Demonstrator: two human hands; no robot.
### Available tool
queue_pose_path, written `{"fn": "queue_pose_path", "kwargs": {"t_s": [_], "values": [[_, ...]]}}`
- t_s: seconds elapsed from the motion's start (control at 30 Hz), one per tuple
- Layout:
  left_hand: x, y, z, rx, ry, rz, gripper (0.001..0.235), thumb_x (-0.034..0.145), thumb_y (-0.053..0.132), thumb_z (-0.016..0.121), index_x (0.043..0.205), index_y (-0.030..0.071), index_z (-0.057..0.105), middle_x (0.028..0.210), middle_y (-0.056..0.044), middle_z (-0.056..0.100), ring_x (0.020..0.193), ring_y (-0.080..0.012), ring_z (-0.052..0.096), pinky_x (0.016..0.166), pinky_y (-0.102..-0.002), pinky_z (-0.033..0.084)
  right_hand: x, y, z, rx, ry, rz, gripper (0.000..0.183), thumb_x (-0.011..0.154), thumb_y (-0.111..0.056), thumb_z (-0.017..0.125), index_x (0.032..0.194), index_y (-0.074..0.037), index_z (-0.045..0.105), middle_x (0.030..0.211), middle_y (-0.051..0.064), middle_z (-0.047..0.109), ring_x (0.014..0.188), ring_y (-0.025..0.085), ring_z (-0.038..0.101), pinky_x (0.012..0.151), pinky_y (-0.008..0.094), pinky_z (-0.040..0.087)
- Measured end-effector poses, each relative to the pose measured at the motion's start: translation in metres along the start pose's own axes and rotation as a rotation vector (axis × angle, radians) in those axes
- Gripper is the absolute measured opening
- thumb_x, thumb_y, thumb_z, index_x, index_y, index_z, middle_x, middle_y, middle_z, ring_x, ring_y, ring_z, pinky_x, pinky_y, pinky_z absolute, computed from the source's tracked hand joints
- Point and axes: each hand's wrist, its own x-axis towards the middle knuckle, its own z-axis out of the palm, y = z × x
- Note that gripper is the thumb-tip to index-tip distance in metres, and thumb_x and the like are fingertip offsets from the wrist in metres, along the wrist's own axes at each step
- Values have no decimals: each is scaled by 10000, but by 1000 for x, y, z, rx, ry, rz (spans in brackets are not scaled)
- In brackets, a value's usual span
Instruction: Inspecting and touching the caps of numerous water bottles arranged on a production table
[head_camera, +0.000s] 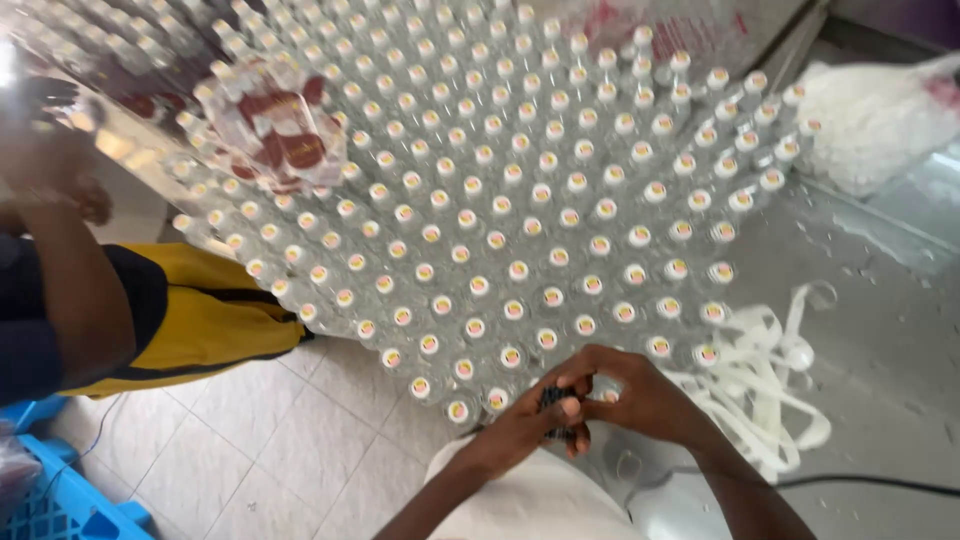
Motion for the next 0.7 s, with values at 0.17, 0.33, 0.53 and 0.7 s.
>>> {"fn": "queue_pose_path", "kwargs": {"t_s": [0.17,0.33,0.53,0.7], "values": [[-1,5,6,-4,-89,-65,702,1097,411,613,1678,100,370,1283,-180,746,906,-163,708,780,-289,578,-20,7,6,302,73,86,245,895,-120,880,1129,-128,808,867,39,776,453,85,593,620,310,620],[0,15,9,-29,-48,-171,792,1059,461,606,1724,118,345,1254,-163,762,809,-144,637,778,-301,512,-26,28,-3,257,160,243,269,808,-134,942,1069,-114,879,866,47,912,856,155,877,890,335,670],[6,15,-7,-65,86,-167,885,986,516,651,1730,146,346,1281,-149,772,800,-121,669,746,-276,521,10,32,-59,212,451,426,141,911,-93,838,1046,-68,808,1008,98,899,987,205,882,924,346,714],[-1,28,-18,-73,197,-102,848,1006,483,622,1727,123,355,1276,-172,774,785,-145,661,742,-316,526,69,60,-117,-56,613,71,122,1022,-105,794,1135,-71,763,1101,82,833,1052,193,829,936,313,686]]}}
